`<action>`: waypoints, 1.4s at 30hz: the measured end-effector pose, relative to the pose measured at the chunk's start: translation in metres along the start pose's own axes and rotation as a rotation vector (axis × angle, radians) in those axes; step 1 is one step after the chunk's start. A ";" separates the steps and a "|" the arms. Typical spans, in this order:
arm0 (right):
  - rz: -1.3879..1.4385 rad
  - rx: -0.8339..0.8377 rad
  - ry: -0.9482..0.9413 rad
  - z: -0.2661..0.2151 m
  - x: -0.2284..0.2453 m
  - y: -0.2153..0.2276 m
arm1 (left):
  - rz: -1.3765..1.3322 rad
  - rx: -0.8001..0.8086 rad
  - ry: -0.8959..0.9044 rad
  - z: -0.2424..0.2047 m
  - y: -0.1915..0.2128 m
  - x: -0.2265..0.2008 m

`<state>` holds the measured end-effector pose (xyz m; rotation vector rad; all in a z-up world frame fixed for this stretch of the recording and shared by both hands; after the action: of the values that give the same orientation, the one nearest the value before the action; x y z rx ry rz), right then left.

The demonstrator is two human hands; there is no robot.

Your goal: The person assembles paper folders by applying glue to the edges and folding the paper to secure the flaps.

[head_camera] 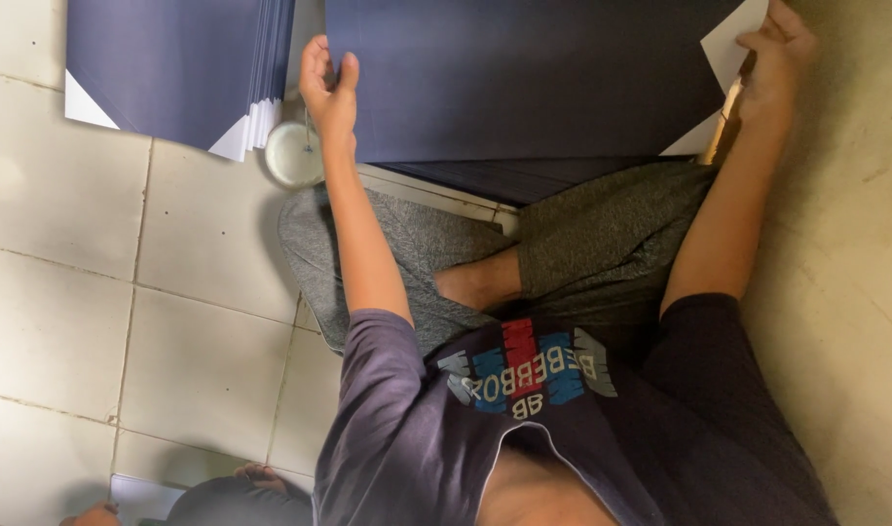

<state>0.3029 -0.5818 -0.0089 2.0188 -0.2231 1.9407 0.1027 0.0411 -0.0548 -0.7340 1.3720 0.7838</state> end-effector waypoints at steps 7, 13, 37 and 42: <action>-0.410 0.188 0.129 -0.026 0.015 0.016 | 0.372 0.083 -0.319 -0.034 0.008 -0.085; -0.184 0.235 0.033 -0.014 -0.023 0.027 | 0.197 0.002 -0.349 -0.054 0.001 -0.117; -0.094 -0.292 0.954 0.049 -0.084 0.110 | -0.526 0.276 -0.167 -0.059 -0.017 -0.102; -0.457 -0.201 0.033 0.012 -0.050 0.069 | 0.063 0.185 0.119 -0.071 -0.020 -0.100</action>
<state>0.2882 -0.6557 -0.0497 1.7235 0.0497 1.5950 0.0761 -0.0341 0.0400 -0.6020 1.5583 0.6603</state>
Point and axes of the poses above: each hand's wrist, its own z-axis towards the middle knuckle, its own y-axis out of the back of the hand, x = y × z, the point moved 9 cm from there along z, towards the middle knuckle, and after that the axes turned 14 degrees about -x, right-handed, at the moved point
